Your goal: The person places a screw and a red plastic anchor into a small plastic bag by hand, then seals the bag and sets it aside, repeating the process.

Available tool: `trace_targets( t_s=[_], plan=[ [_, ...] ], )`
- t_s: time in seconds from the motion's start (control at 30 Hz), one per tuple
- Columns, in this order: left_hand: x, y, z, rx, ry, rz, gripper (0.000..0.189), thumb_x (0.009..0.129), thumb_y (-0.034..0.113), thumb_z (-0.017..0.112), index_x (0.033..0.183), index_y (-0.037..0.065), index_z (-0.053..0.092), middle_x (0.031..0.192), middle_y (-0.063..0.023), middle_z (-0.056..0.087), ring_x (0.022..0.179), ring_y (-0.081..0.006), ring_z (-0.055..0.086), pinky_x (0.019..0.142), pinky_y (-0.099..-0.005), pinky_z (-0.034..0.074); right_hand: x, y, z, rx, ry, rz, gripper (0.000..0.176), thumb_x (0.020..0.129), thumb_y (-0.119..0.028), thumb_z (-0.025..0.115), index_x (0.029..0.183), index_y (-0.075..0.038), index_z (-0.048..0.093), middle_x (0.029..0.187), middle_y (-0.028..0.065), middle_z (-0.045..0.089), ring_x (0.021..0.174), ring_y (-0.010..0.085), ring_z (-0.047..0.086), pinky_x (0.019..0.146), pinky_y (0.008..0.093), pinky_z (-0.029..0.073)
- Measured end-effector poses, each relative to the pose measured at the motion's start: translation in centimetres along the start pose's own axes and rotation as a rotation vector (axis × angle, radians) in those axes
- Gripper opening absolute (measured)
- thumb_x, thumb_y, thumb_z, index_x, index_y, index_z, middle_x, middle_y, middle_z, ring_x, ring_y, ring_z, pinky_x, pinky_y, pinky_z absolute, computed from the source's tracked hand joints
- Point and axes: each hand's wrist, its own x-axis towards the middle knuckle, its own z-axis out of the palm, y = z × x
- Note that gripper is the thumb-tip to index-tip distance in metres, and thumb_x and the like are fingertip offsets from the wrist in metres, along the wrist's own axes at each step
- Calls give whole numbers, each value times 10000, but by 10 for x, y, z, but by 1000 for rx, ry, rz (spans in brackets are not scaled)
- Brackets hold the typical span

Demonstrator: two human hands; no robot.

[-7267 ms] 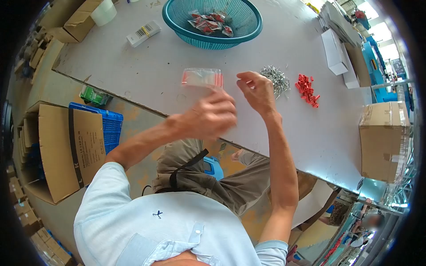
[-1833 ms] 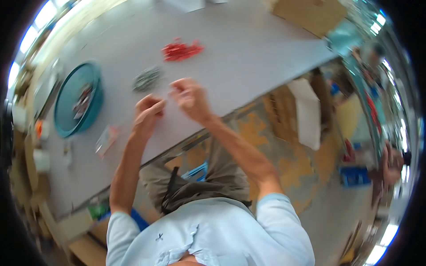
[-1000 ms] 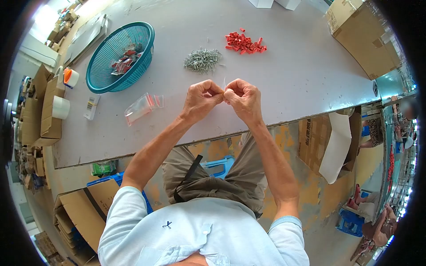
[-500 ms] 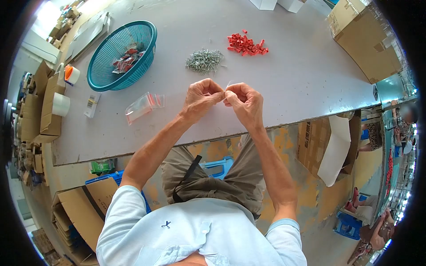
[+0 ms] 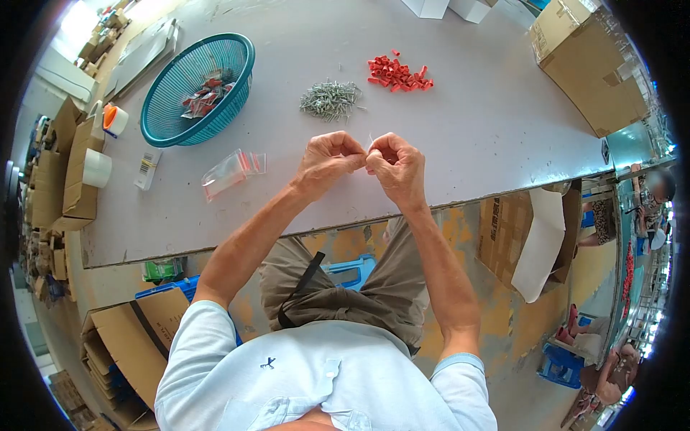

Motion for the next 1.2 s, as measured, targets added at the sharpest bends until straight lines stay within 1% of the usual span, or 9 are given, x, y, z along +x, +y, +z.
trace_targets(
  t_s=[0.17, 0.37, 0.47, 0.53, 0.6, 0.73, 0.8, 0.87, 1.2],
  plan=[
    [1, -2, -1, -251, -23, -89, 98, 875, 64, 799, 913, 20, 720, 833, -52, 726, 756, -93, 635, 658, -255, 497, 0, -7, 7, -118, 66, -73, 46, 887, -35, 654, 871, 0, 680, 706, 29, 675, 650, 77, 661, 604, 262, 546],
    [-5, -2, 6, -287, 198, -20, 84, 890, 59, 779, 917, 25, 707, 799, -13, 685, 734, -81, 603, 667, -239, 483, -1, -17, 24, -361, 166, -263, 37, 850, -17, 705, 846, -13, 668, 727, 72, 667, 639, 115, 660, 585, 280, 536],
    [-5, 1, 9, -25, 348, 60, 76, 895, 67, 767, 914, 32, 702, 784, -14, 681, 723, -78, 599, 653, -241, 483, -5, -16, 28, -378, 175, -277, 41, 849, -16, 707, 843, -14, 666, 732, 81, 666, 637, 127, 664, 587, 286, 540],
    [-7, 0, 14, 378, 392, 286, 98, 895, 76, 769, 926, 38, 685, 770, -32, 667, 698, -87, 588, 625, -265, 487, -7, -16, 28, -375, 168, -268, 38, 853, -18, 705, 848, -14, 668, 730, 83, 666, 638, 130, 668, 590, 289, 543],
    [-13, 2, 16, 393, 400, 267, 120, 903, 96, 762, 913, 29, 662, 746, -73, 634, 665, -137, 585, 613, -305, 488, -7, -15, 27, -341, 165, -230, 31, 856, -27, 702, 857, -17, 673, 723, 103, 651, 628, 143, 647, 582, 312, 531],
    [-6, -10, 13, 438, 333, 250, 140, 942, 104, 729, 924, 24, 616, 735, -128, 564, 615, -190, 527, 573, -385, 460, -6, -7, 22, -317, 132, -245, 67, 850, -86, 687, 894, -36, 700, 749, 148, 645, 644, 207, 616, 603, 369, 510],
    [-5, -7, 10, 271, 241, 158, 100, 978, 84, 708, 939, 29, 633, 767, -22, 623, 640, -95, 539, 567, -275, 455, -8, -10, 19, -328, 121, -297, 93, 850, -83, 666, 923, -41, 705, 731, 116, 638, 633, 155, 592, 591, 334, 506],
    [-1, -10, 10, 109, 211, 86, 86, 995, 86, 700, 965, 24, 649, 817, -5, 655, 675, -57, 571, 601, -226, 472, -10, -14, 18, -308, 131, -292, 112, 836, -91, 668, 926, -33, 699, 743, 123, 662, 650, 191, 647, 617, 345, 532],
    [-4, -14, 8, -114, 101, 82, 56, 1009, 67, 682, 1000, 14, 668, 841, -15, 676, 690, -66, 604, 629, -218, 508, -18, -18, 15, -226, 137, -126, 159, 924, -135, 694, 927, 24, 682, 785, 138, 745, 716, 197, 726, 671, 348, 580]
  ],
)
